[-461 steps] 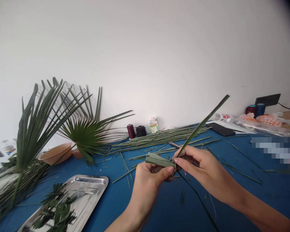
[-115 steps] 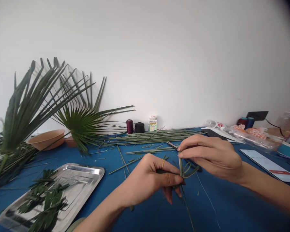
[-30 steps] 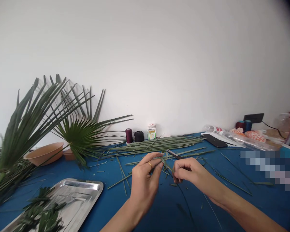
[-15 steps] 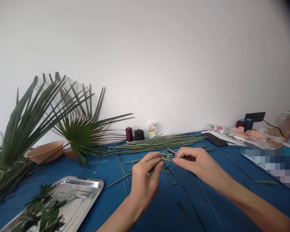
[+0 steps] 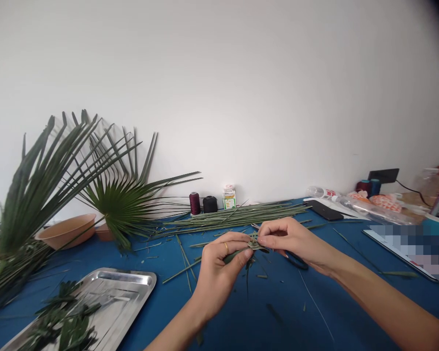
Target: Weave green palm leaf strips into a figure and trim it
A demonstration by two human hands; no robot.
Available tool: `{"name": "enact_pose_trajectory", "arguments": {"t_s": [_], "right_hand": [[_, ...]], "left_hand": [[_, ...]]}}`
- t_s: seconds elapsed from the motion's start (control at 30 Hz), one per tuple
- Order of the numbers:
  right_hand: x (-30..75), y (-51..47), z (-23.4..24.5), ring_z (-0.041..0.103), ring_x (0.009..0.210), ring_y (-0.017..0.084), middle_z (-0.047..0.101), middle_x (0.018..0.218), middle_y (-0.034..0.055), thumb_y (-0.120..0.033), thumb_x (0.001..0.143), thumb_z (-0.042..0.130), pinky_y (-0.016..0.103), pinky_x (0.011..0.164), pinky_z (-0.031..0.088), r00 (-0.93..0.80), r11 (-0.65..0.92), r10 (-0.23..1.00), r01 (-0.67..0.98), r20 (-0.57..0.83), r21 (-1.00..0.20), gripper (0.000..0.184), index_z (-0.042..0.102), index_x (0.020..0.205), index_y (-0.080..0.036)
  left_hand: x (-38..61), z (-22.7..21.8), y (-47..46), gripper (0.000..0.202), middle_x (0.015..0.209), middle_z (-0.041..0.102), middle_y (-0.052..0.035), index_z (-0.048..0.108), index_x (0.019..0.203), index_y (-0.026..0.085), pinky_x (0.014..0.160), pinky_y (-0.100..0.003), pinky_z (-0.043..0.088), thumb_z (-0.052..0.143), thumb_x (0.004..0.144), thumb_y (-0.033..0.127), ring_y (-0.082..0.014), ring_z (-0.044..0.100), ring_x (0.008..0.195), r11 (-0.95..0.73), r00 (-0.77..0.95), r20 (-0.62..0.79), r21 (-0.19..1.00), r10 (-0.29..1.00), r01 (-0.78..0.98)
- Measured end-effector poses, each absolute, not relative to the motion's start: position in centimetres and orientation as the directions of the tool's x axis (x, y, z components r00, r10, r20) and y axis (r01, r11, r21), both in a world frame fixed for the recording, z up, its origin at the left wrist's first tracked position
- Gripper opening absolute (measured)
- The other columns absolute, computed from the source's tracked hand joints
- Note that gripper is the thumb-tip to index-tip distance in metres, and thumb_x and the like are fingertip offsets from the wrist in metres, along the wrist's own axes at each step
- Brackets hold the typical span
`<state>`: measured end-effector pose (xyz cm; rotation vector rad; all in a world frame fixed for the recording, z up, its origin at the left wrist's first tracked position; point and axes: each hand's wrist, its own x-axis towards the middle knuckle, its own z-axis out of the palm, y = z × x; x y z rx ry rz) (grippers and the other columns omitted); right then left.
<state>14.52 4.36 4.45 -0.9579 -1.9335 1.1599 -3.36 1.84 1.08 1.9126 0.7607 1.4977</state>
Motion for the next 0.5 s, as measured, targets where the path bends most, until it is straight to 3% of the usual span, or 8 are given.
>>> {"name": "enact_pose_trajectory", "arguments": {"t_s": [0.2, 0.5], "right_hand": [[14.9, 5.3, 4.1, 0.034, 0.05, 0.008, 0.045, 0.056, -0.0023, -0.034, 0.071, 0.062, 0.021, 0.042, 0.024, -0.466, 0.282, 0.873, 0.247, 0.142, -0.927, 0.02, 0.063, 0.065, -0.015], [13.9, 3.9, 3.5, 0.031, 0.049, 0.007, 0.043, 0.06, -0.0029, -0.031, 0.072, 0.059, 0.02, 0.042, 0.024, -0.398, 0.266, 0.903, 0.223, 0.162, -0.938, 0.016, 0.06, 0.07, -0.015]], "left_hand": [[-3.2, 0.9, 2.0, 0.011, 0.083, 0.067, -0.0056, 0.072, 0.073, 0.019, 0.072, -0.026, 0.047, 0.06, 0.074, 0.016, -0.0177, 0.06, 0.081, -0.605, 0.15, 0.594, 0.796, 0.79, 0.035], [-2.9, 0.4, 2.1, 0.009, 0.087, 0.062, -0.0051, 0.071, 0.069, 0.018, 0.05, -0.019, 0.046, 0.063, 0.072, 0.022, -0.0148, 0.056, 0.072, -0.484, 0.019, 0.488, 0.87, 0.873, -0.091]]}}
